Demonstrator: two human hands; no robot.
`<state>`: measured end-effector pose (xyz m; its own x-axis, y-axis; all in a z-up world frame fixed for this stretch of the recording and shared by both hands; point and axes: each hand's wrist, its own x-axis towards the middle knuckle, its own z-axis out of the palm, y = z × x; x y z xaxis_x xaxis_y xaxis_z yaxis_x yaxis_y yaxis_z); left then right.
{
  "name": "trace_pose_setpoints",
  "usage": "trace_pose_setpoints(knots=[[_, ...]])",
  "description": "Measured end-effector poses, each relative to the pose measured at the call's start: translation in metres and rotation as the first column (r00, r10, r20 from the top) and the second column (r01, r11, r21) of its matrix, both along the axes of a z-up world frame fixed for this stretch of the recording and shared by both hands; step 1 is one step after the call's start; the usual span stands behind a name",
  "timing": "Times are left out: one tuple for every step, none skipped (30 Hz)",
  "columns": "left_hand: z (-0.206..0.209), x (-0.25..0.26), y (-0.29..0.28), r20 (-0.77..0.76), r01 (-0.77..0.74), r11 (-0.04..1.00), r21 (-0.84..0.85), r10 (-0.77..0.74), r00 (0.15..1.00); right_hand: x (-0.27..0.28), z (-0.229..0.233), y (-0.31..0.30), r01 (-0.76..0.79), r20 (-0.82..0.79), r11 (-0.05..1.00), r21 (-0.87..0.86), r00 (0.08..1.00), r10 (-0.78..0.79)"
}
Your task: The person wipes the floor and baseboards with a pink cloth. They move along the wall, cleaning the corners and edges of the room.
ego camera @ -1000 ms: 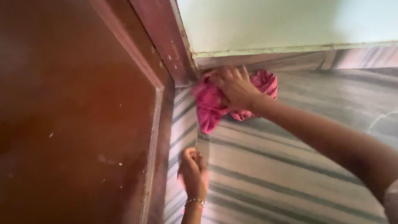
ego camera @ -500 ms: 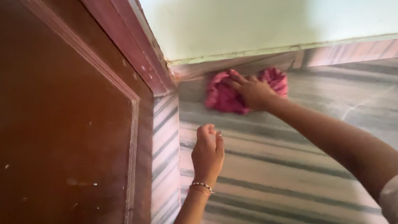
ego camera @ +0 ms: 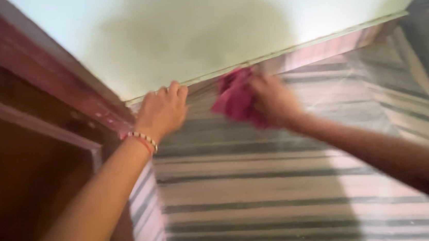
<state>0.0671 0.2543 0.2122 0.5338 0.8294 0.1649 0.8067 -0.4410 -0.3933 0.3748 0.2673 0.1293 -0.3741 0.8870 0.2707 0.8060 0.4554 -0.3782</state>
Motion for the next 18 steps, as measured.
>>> trace_pose_setpoints(knots=[[-0.008, 0.006, 0.015, -0.085, 0.043, 0.998, 0.055, -0.038, 0.996, -0.010, -0.004, -0.018, -0.110, -0.015, 0.984, 0.139, 0.993, 0.113], [-0.019, 0.013, 0.027, -0.020, 0.029, 0.999, 0.044, -0.028, 0.999, -0.028, -0.015, -0.042, -0.140, 0.141, 0.978, 0.153, 0.983, 0.118], [-0.031, 0.019, 0.038, 0.045, 0.016, 0.999, 0.031, -0.018, 0.999, -0.049, -0.029, -0.067, -0.189, 0.418, 0.982, -0.020, 0.891, 0.180], [-0.042, 0.019, 0.044, 0.103, -0.005, 1.000, 0.011, 0.004, 0.995, -0.061, -0.043, -0.095, -0.297, 0.135, 0.947, 0.121, 0.950, 0.280], [-0.054, 0.021, 0.048, 0.104, 0.034, 0.997, 0.068, -0.041, 0.994, -0.076, -0.058, -0.120, -0.364, 0.176, 0.925, 0.110, 0.923, 0.342], [-0.067, 0.021, 0.048, 0.104, 0.060, 0.991, 0.120, -0.073, 0.992, -0.091, -0.073, -0.144, -0.439, 0.214, 0.894, 0.091, 0.885, 0.413], [-0.077, 0.019, 0.047, 0.101, 0.087, 0.981, 0.171, -0.105, 0.989, -0.100, -0.087, -0.159, -0.510, 0.251, 0.857, 0.069, 0.841, 0.480], [-0.084, 0.013, 0.050, 0.095, 0.100, 0.980, 0.171, -0.117, 0.989, -0.106, -0.099, -0.164, -0.496, 0.221, 0.864, 0.091, 0.856, 0.468], [-0.090, 0.008, 0.052, 0.088, 0.113, 0.979, 0.170, -0.129, 0.988, -0.109, -0.109, -0.167, -0.480, 0.192, 0.870, 0.112, 0.870, 0.455], [-0.097, 0.004, 0.053, 0.081, 0.127, 0.978, 0.164, -0.142, 0.987, -0.111, -0.118, -0.169, -0.462, 0.157, 0.878, 0.128, 0.883, 0.441], [-0.102, -0.002, 0.054, 0.107, 0.103, 0.981, 0.163, -0.121, 0.987, -0.109, -0.125, -0.162, -0.452, 0.143, 0.887, 0.092, 0.888, 0.437], [-0.106, -0.009, 0.055, 0.130, 0.085, 0.984, 0.155, -0.106, 0.986, -0.107, -0.130, -0.149, -0.436, 0.124, 0.899, 0.052, 0.896, 0.427], [-0.110, -0.016, 0.054, 0.152, 0.067, 0.987, 0.147, -0.090, 0.984, -0.104, -0.134, -0.134, -0.420, 0.105, 0.908, 0.011, 0.903, 0.416], [-0.113, -0.021, 0.054, 0.206, 0.031, 0.991, 0.129, -0.057, 0.977, -0.096, -0.134, -0.112, -0.397, 0.145, 0.918, 0.014, 0.909, 0.391], [-0.115, -0.028, 0.053, 0.259, -0.005, 0.994, 0.110, -0.024, 0.966, -0.085, -0.132, -0.088, -0.374, 0.186, 0.927, 0.019, 0.913, 0.364], [-0.117, -0.034, 0.052, 0.316, -0.044, 0.995, 0.095, 0.012, 0.949, -0.071, -0.126, -0.062, -0.304, 0.282, 0.952, 0.039, 0.917, 0.281], [-0.119, -0.041, 0.052, 0.340, -0.062, 0.996, 0.063, 0.037, 0.940, -0.055, -0.117, -0.035, -0.146, 0.378, 0.952, -0.268, 0.893, 0.243], [-0.121, -0.047, 0.051, 0.363, -0.082, 0.996, 0.030, 0.065, 0.930, -0.040, -0.105, -0.012, 0.010, 0.350, 0.956, -0.294, 0.932, 0.098]])
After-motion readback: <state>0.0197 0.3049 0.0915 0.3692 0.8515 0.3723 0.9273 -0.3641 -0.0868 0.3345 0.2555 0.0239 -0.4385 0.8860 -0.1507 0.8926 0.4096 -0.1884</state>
